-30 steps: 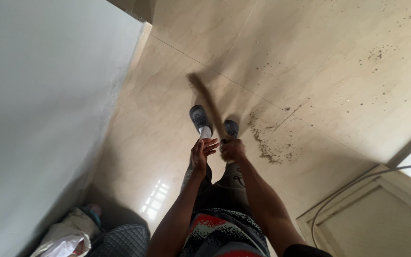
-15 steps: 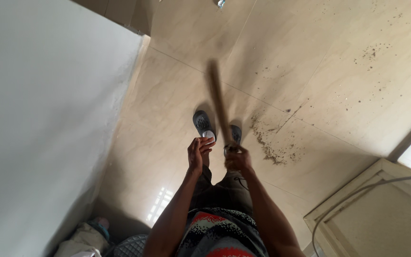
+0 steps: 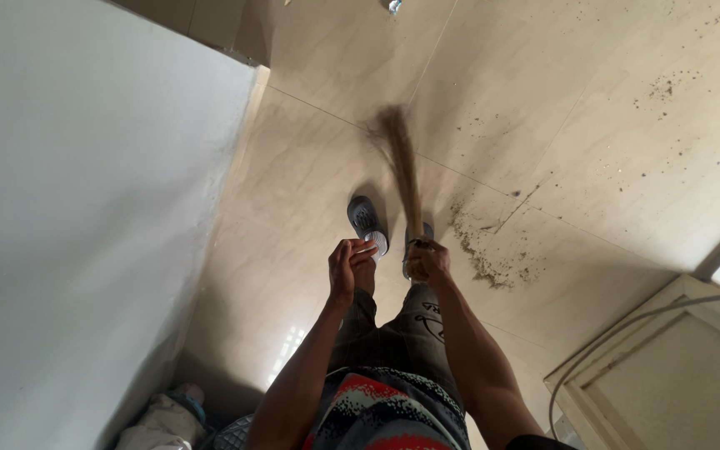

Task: The person sweeps debris from a tiled floor using a hand broom, moving the debris into a pile.

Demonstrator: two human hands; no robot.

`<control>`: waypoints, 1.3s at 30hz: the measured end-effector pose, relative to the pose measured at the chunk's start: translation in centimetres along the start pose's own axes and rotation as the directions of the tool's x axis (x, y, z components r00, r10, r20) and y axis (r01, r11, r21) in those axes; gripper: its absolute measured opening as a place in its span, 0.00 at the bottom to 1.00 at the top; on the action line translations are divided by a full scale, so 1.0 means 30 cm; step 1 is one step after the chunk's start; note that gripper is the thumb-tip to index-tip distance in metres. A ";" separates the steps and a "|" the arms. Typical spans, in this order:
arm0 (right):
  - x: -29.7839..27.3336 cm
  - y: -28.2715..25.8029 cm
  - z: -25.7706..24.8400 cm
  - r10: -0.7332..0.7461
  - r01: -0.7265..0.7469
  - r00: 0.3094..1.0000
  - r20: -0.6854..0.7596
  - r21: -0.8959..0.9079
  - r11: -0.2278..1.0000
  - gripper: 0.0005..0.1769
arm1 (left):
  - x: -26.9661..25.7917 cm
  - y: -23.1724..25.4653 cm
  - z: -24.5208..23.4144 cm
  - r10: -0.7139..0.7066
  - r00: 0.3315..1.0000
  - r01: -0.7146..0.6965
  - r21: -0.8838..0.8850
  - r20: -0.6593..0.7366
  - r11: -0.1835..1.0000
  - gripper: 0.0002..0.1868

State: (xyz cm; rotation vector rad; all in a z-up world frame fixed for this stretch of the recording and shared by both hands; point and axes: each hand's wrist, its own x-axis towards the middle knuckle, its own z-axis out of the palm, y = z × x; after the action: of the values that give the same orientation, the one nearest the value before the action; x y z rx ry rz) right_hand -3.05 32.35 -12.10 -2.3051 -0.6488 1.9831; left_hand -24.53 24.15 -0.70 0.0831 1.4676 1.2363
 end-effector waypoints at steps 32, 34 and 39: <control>-0.141 0.033 0.054 -0.195 0.120 0.948 0.253 0.282 0.952 0.43 | 0.086 0.009 -0.032 -0.039 0.997 0.037 0.036 0.072 0.999 0.30; -0.120 0.037 0.104 -0.347 0.331 0.877 0.332 0.106 0.938 0.56 | 0.094 0.020 -0.019 -0.047 0.997 0.046 0.032 0.062 0.998 0.30; -0.024 0.001 0.234 -0.301 0.384 0.889 0.344 -0.205 0.900 0.52 | 0.111 0.057 -0.015 -0.063 0.996 0.059 0.061 0.064 0.996 0.29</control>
State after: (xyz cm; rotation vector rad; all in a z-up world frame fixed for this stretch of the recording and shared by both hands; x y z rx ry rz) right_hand -9.78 30.38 -12.73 -1.8270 -1.3261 2.1940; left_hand -26.97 26.77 -1.85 0.1170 1.4391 1.1304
